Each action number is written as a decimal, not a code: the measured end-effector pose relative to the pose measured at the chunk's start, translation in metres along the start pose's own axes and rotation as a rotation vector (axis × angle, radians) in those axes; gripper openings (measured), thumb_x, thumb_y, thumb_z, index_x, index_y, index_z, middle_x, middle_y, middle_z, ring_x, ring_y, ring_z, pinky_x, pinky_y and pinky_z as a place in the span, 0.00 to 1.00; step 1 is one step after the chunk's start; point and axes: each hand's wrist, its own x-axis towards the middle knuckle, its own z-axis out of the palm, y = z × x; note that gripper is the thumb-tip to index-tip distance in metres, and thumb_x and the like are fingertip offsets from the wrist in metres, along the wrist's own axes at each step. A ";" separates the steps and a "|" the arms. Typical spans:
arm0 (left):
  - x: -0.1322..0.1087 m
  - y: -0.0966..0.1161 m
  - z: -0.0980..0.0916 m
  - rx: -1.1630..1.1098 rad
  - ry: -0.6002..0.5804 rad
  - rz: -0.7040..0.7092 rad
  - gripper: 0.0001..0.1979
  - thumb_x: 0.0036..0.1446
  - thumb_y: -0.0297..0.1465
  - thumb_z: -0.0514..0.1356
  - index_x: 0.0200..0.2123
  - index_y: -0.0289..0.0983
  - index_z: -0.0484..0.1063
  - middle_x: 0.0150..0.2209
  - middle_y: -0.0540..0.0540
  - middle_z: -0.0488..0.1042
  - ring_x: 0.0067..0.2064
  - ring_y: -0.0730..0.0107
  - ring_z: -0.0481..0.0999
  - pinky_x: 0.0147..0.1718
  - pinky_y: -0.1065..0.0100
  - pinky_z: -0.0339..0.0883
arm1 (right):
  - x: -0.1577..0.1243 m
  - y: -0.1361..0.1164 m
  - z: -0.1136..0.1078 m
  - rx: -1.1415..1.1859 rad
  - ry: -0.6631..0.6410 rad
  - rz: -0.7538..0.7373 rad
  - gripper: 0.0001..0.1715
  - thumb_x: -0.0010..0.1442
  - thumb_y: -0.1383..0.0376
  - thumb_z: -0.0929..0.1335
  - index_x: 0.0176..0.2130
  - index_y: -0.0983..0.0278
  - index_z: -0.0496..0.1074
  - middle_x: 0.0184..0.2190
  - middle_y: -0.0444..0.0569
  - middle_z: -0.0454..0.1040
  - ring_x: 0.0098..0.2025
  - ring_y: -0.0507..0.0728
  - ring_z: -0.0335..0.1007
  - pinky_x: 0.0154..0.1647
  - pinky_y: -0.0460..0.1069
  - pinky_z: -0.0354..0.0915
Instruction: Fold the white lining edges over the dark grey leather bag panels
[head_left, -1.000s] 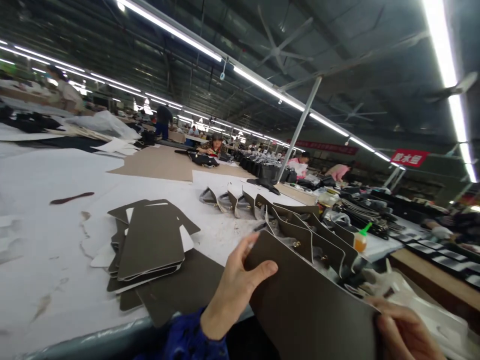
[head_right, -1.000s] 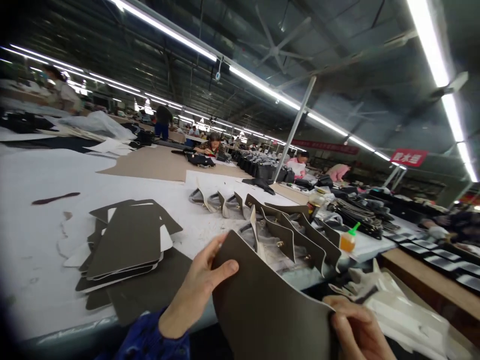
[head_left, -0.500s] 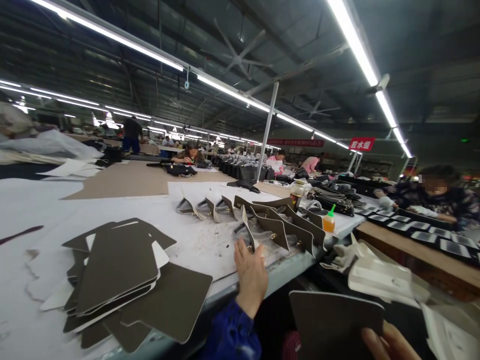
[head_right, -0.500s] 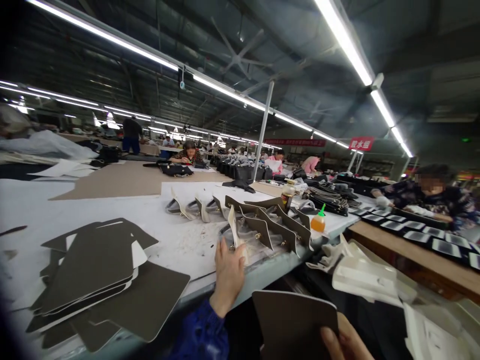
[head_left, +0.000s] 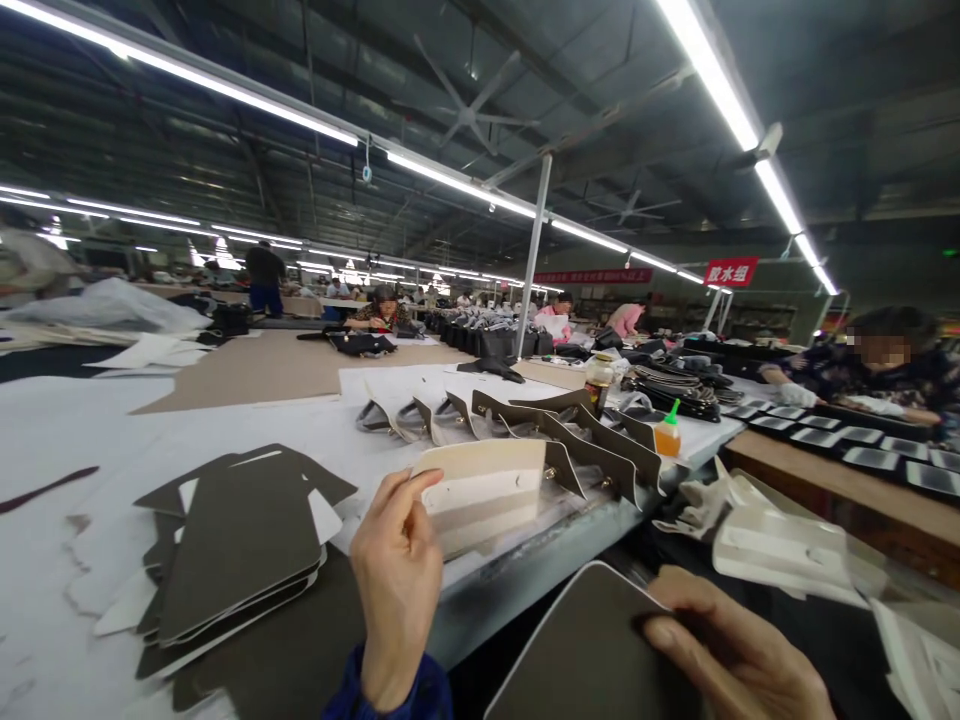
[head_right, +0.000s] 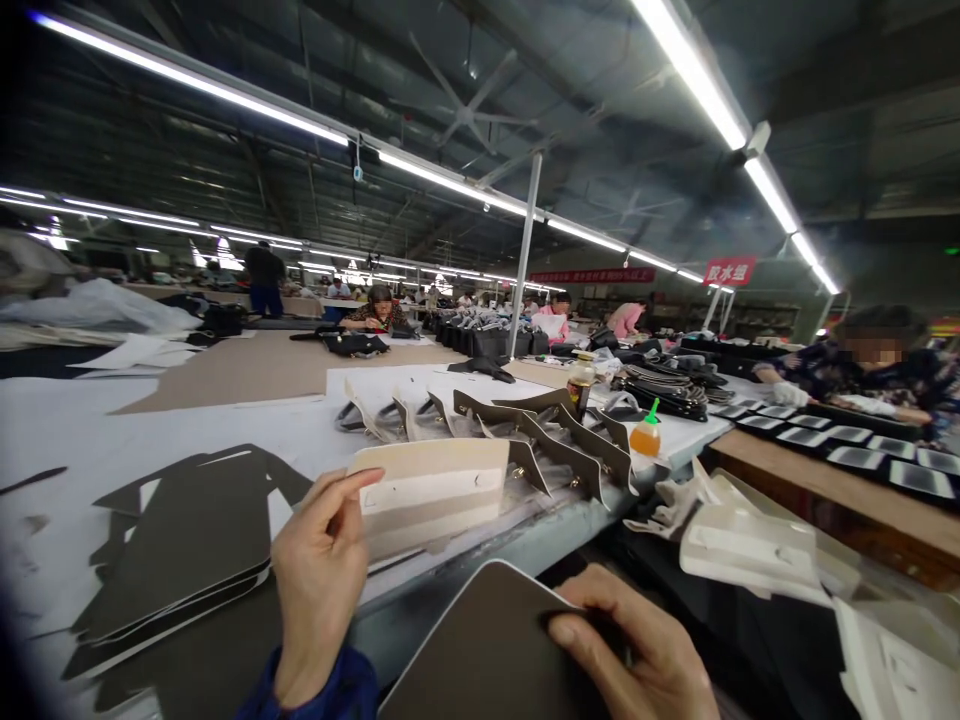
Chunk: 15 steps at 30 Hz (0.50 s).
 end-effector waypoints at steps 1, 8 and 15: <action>-0.002 0.004 -0.008 -0.023 -0.006 0.005 0.15 0.61 0.23 0.53 0.37 0.38 0.81 0.39 0.46 0.80 0.41 0.65 0.80 0.40 0.68 0.71 | 0.005 -0.006 0.005 -0.003 -0.027 -0.048 0.10 0.59 0.58 0.73 0.27 0.58 0.77 0.24 0.42 0.78 0.24 0.52 0.75 0.25 0.39 0.70; -0.037 0.030 -0.026 -0.307 -0.161 -0.212 0.12 0.62 0.34 0.59 0.38 0.42 0.84 0.42 0.47 0.83 0.50 0.58 0.78 0.51 0.66 0.69 | 0.014 -0.026 0.028 -0.211 -0.067 -0.248 0.03 0.67 0.65 0.69 0.39 0.56 0.74 0.32 0.41 0.75 0.31 0.50 0.75 0.32 0.40 0.68; -0.039 0.045 -0.023 -0.444 -0.138 -0.284 0.05 0.52 0.30 0.68 0.25 0.40 0.82 0.26 0.52 0.79 0.27 0.72 0.76 0.27 0.76 0.70 | -0.003 -0.030 0.035 -0.254 0.001 -0.224 0.04 0.66 0.67 0.70 0.42 0.57 0.75 0.35 0.44 0.78 0.34 0.53 0.76 0.36 0.44 0.70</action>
